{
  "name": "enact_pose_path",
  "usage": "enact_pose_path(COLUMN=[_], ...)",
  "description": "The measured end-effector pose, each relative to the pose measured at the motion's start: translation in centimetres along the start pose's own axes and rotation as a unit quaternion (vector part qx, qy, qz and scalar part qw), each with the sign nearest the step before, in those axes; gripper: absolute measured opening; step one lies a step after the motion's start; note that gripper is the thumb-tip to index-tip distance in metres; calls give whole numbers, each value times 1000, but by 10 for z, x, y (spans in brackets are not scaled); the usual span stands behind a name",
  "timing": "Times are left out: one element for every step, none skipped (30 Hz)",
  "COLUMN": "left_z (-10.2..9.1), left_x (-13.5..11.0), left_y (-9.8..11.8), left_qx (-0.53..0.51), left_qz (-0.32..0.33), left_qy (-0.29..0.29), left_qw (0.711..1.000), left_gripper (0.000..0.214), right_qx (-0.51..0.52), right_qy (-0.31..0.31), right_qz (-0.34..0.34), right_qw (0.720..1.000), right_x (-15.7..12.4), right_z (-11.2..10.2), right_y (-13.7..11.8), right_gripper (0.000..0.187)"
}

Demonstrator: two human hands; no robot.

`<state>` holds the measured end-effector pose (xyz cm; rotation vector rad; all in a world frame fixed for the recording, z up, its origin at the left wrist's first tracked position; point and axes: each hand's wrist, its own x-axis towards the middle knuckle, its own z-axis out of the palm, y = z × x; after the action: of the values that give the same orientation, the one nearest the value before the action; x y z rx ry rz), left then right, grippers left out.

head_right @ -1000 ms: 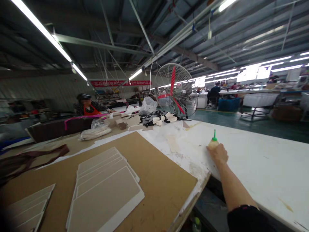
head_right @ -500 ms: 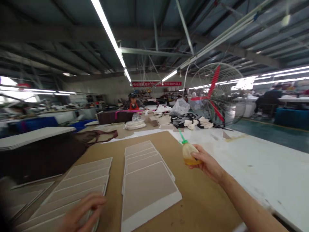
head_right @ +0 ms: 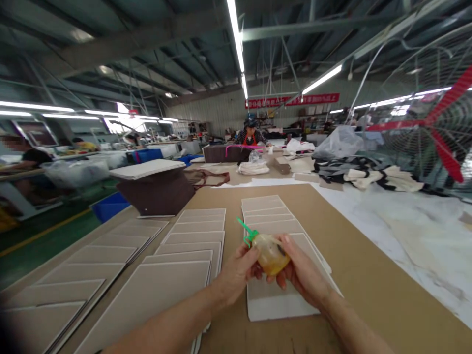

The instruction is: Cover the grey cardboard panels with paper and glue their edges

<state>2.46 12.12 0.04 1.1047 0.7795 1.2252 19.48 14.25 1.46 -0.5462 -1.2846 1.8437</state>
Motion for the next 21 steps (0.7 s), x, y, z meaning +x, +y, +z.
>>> enact_pose_path(left_z=[-1, -1, 0, 0, 0, 0, 0, 0, 0, 0, -1, -1, -1, -1, -1, -1, -1, -1, -1, -1, -1], left_x=[0, 0, 0, 1, 2, 3, 4, 4, 5, 5, 6, 6, 6, 6, 6, 6, 6, 6, 5, 5, 5], left_y=[-1, -2, -2, -2, -3, -3, -4, -5, -7, -9, -11, -13, -15, -16, -18, -20, -21, -22, -23, -24, -25], left_qx=[-28, -53, -77, -100, -123, -144, -164, -181, -196, -209, -220, -229, -236, -241, -244, -244, -242, -238, -232, -223, -211], left_qz=[-10, -19, -27, -34, -39, -42, -45, -47, -51, -55, -59, -63, -67, -70, -72, -75, -77, -80, -83, -85, -86], left_qy=[4, 6, 9, 13, 19, 27, 34, 40, 41, 40, 36, 32, 30, 29, 28, 27, 26, 24, 23, 24, 27], left_qw=[1000, 998, 997, 994, 991, 988, 985, 982, 978, 976, 973, 971, 969, 968, 967, 966, 967, 968, 969, 971, 973], left_gripper=[59, 58, 57, 54, 52, 50, 48, 46, 46, 47, 47, 48, 47, 47, 46, 46, 47, 49, 50, 52, 52], right_qx=[-2, -4, -9, -20, -40, -67, -102, -147, -202, -261, -323, -382, -432, -471, -497, -513, -523, -527, -527, -525, -520], right_qy=[3, 8, 12, 17, 24, 32, 45, 64, 89, 117, 145, 166, 179, 184, 186, 188, 192, 198, 203, 208, 214], right_qz=[4, 0, -15, -38, -68, -92, -107, -113, -112, -111, -112, -116, -123, -129, -135, -142, -151, -161, -169, -175, -179], right_qw=[1000, 1000, 1000, 999, 997, 993, 988, 980, 969, 952, 929, 902, 875, 853, 837, 825, 817, 811, 807, 806, 808], right_x=[-1, -2, -4, -4, -4, -4, -3, -2, -1, 0, 1, 1, 1, 1, 1, 1, 0, 0, -1, -1, -2], right_z=[-1, -3, -5, -7, -8, -8, -8, -7, -7, -7, -7, -8, -9, -11, -13, -15, -17, -19, -20, -22, -23], right_y=[3, 6, 9, 12, 14, 16, 18, 19, 20, 21, 22, 22, 23, 24, 24, 25, 26, 27, 28, 28, 29], right_gripper=[41, 42, 45, 51, 61, 72, 83, 92, 96, 96, 95, 93, 92, 92, 92, 93, 92, 90, 86, 80, 73])
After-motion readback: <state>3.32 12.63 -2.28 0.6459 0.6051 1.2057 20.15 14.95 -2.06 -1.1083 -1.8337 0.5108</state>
